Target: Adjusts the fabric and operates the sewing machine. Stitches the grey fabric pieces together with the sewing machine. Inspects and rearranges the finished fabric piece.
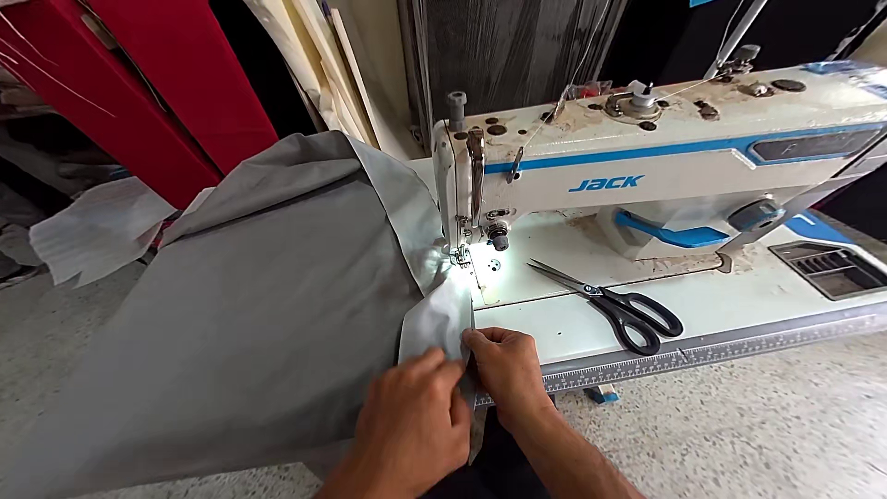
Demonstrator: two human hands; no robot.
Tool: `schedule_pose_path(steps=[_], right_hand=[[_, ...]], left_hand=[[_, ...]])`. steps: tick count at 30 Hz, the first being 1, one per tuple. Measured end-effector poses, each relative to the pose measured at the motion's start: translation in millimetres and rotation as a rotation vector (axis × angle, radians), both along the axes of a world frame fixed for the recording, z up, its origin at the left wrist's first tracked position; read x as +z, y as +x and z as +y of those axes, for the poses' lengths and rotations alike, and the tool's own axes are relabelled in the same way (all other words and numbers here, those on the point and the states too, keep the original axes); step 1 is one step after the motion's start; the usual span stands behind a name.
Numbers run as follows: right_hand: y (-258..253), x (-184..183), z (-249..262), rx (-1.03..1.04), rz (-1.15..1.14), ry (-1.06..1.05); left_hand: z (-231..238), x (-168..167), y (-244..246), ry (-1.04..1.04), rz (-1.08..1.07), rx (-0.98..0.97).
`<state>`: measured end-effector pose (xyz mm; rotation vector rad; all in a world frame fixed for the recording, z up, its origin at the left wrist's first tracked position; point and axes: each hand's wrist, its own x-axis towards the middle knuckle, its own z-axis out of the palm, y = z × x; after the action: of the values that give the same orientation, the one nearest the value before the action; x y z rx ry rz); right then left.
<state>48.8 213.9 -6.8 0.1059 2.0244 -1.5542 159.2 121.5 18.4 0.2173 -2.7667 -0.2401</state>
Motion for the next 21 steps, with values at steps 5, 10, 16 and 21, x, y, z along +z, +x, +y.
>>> schedule_pose_path(steps=[5,10,16,21], right_hand=[[4,0,-1,-0.017,0.07,0.058],[3,0,-3,-0.012,0.084,0.127],[1,0,-5,0.004,0.083,0.148],[0,2,-4,-0.006,0.053,0.125]], left_hand=[[-42,3,-68,0.151,0.021,-0.276],[-84,-38,-86,0.0,-0.026,-0.392],[-96,-57,-81,0.034,0.102,-0.452],[-99,-59,-82,0.043,0.091,-0.481]])
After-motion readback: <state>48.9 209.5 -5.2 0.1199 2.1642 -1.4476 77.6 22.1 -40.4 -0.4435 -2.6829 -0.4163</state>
